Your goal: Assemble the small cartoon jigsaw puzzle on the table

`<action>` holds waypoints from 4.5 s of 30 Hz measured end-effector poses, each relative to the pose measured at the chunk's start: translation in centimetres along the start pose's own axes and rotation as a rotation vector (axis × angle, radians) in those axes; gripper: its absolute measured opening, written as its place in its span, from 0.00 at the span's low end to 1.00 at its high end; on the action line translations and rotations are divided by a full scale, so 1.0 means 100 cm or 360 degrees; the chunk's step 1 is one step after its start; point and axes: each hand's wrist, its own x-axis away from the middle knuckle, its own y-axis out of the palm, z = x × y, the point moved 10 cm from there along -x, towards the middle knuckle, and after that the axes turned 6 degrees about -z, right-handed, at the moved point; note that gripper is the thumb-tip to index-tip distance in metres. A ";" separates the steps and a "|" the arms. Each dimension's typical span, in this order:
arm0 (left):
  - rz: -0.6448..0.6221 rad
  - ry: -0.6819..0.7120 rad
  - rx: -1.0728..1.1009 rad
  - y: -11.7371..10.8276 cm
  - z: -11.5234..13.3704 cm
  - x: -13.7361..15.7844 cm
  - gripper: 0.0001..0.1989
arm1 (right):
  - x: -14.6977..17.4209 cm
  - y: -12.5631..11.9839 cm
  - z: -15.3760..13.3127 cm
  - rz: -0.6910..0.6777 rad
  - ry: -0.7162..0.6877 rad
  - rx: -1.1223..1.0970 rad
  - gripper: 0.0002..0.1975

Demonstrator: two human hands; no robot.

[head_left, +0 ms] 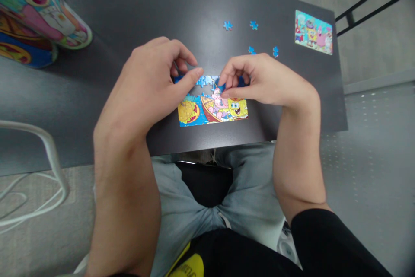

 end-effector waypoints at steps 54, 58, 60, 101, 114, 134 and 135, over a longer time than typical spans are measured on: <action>0.0021 0.0030 -0.0170 -0.006 -0.009 -0.006 0.15 | 0.036 -0.091 0.060 0.0791 -0.0101 -0.0043 0.17; 0.0035 0.0027 -0.0146 -0.007 -0.009 -0.004 0.16 | 0.010 -0.044 0.023 0.0457 -0.0246 -0.0268 0.19; 0.0037 0.0016 -0.0135 -0.008 -0.008 -0.002 0.16 | -0.001 -0.022 0.009 0.0316 -0.0237 -0.0317 0.20; -0.0010 -0.0124 -0.0133 -0.007 -0.005 0.006 0.15 | -0.022 0.013 -0.010 0.0105 0.0000 0.0027 0.09; -0.0037 0.0021 -0.0273 0.026 0.009 -0.005 0.07 | 0.007 -0.092 0.004 0.0985 -0.0102 0.0385 0.07; -0.0061 0.0022 -0.0456 0.031 0.015 -0.005 0.14 | -0.054 -0.074 0.025 0.0946 -0.0132 0.0776 0.16; -0.0087 -0.0014 -0.0454 0.032 0.014 -0.005 0.15 | -0.055 -0.073 0.025 0.0959 -0.0144 0.0772 0.15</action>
